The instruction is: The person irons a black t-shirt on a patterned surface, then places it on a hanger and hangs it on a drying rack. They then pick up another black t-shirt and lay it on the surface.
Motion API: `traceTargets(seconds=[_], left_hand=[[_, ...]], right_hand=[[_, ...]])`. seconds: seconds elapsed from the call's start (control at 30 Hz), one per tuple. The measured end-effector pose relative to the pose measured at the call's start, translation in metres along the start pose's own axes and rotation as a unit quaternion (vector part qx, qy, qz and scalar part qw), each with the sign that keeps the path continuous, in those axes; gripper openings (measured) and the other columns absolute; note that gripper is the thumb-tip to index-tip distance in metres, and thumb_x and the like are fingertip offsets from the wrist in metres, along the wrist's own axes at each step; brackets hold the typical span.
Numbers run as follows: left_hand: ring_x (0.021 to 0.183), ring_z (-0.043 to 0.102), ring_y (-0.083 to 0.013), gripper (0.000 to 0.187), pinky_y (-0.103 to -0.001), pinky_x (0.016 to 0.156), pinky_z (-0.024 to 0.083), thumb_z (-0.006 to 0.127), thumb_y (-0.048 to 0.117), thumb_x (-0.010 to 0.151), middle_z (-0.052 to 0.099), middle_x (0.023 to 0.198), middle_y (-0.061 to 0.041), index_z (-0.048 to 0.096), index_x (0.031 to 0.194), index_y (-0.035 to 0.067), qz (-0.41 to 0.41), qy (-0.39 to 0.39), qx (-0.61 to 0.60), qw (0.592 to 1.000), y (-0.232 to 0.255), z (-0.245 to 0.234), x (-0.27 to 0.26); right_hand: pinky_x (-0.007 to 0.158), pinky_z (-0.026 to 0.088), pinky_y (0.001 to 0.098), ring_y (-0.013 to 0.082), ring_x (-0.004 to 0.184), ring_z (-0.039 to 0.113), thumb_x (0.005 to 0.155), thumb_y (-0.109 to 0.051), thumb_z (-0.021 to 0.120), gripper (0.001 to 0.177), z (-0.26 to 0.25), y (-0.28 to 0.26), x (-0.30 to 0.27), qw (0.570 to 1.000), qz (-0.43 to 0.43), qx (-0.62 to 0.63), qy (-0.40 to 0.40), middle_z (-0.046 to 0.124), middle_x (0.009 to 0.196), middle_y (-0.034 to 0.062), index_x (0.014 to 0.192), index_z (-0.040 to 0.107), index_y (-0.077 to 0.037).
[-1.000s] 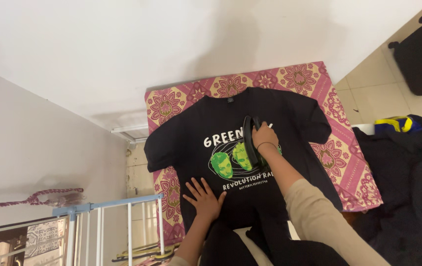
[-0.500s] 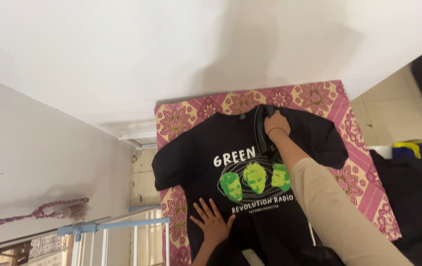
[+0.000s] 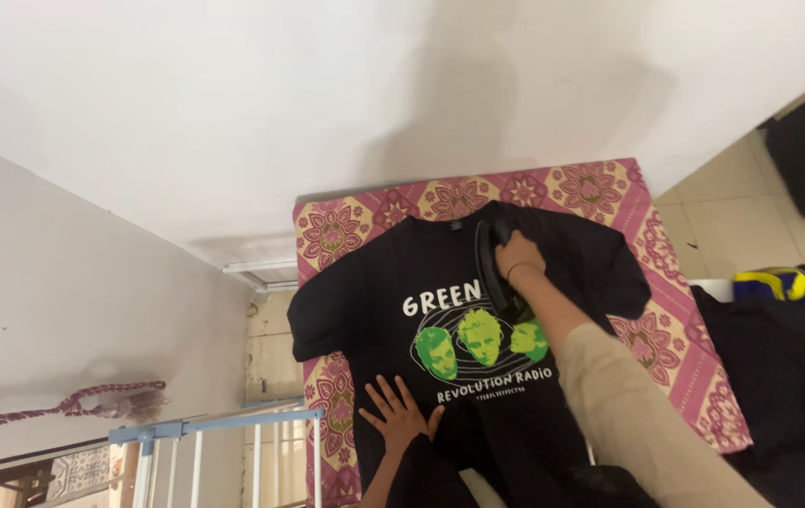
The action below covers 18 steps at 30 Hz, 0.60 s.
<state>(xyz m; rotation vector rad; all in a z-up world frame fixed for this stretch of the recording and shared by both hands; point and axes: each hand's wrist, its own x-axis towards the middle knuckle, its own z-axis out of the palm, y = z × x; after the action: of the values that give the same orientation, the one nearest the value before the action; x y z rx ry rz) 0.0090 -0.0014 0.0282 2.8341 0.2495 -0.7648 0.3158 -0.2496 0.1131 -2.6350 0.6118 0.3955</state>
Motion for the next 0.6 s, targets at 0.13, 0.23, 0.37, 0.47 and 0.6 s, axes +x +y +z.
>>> traceTargets(seconds=[0.13,0.23,0.37,0.47,0.6], left_hand=[[0.149,-0.011,-0.0579,0.114,-0.086,0.103,-0.002,0.041,0.082,0.087,-0.004,0.162,-0.036,0.013,0.156,-0.004,0.079,0.254,-0.002,0.964,-0.008,0.019,0.001],[0.149,-0.015,-0.0594,0.113,-0.085,0.106,-0.003,0.04,0.081,0.092,-0.009,0.164,-0.037,0.009,0.161,-0.004,0.039,0.055,0.001,0.998,-0.006,0.006,0.003],[0.149,-0.017,-0.058,0.111,-0.083,0.107,-0.004,0.043,0.077,0.093,-0.01,0.164,-0.036,0.008,0.16,-0.004,0.041,0.072,-0.015,0.996,-0.001,-0.007,-0.01],[0.149,-0.019,-0.0575,0.111,-0.083,0.108,-0.005,0.043,0.076,0.093,-0.012,0.165,-0.036,0.006,0.16,-0.004,0.041,0.062,-0.02,0.997,-0.001,-0.011,-0.013],[0.148,-0.021,-0.0576,0.111,-0.082,0.108,-0.006,0.042,0.076,0.094,-0.014,0.164,-0.036,0.004,0.161,-0.004,0.044,0.061,-0.024,0.997,-0.001,-0.013,-0.015]], right_hand=[[0.096,0.055,0.0513,0.0426,0.112,0.068,0.094,-0.037,0.062,0.047,0.011,0.024,-0.07,0.999,-0.022,-0.002,-0.032,0.07,0.119,0.0253,0.13,0.06,-0.008],[0.094,0.056,0.0511,0.0426,0.108,0.069,0.094,-0.035,0.061,0.049,0.017,0.037,-0.117,0.997,-0.056,0.0,-0.048,0.071,0.116,0.0249,0.133,0.057,-0.006],[0.089,0.057,0.0502,0.0411,0.101,0.071,0.095,-0.034,0.06,0.05,0.031,0.045,-0.185,0.995,-0.057,-0.012,-0.077,0.073,0.108,0.0241,0.135,0.055,-0.004],[0.084,0.058,0.0495,0.0392,0.096,0.073,0.096,-0.034,0.06,0.049,0.031,0.05,-0.216,0.994,-0.068,-0.016,-0.081,0.074,0.103,0.0222,0.133,0.055,-0.003],[0.079,0.059,0.0488,0.0378,0.087,0.074,0.099,-0.036,0.057,0.047,0.029,0.052,-0.229,0.995,-0.074,-0.011,-0.064,0.076,0.093,0.0206,0.133,0.055,-0.003]])
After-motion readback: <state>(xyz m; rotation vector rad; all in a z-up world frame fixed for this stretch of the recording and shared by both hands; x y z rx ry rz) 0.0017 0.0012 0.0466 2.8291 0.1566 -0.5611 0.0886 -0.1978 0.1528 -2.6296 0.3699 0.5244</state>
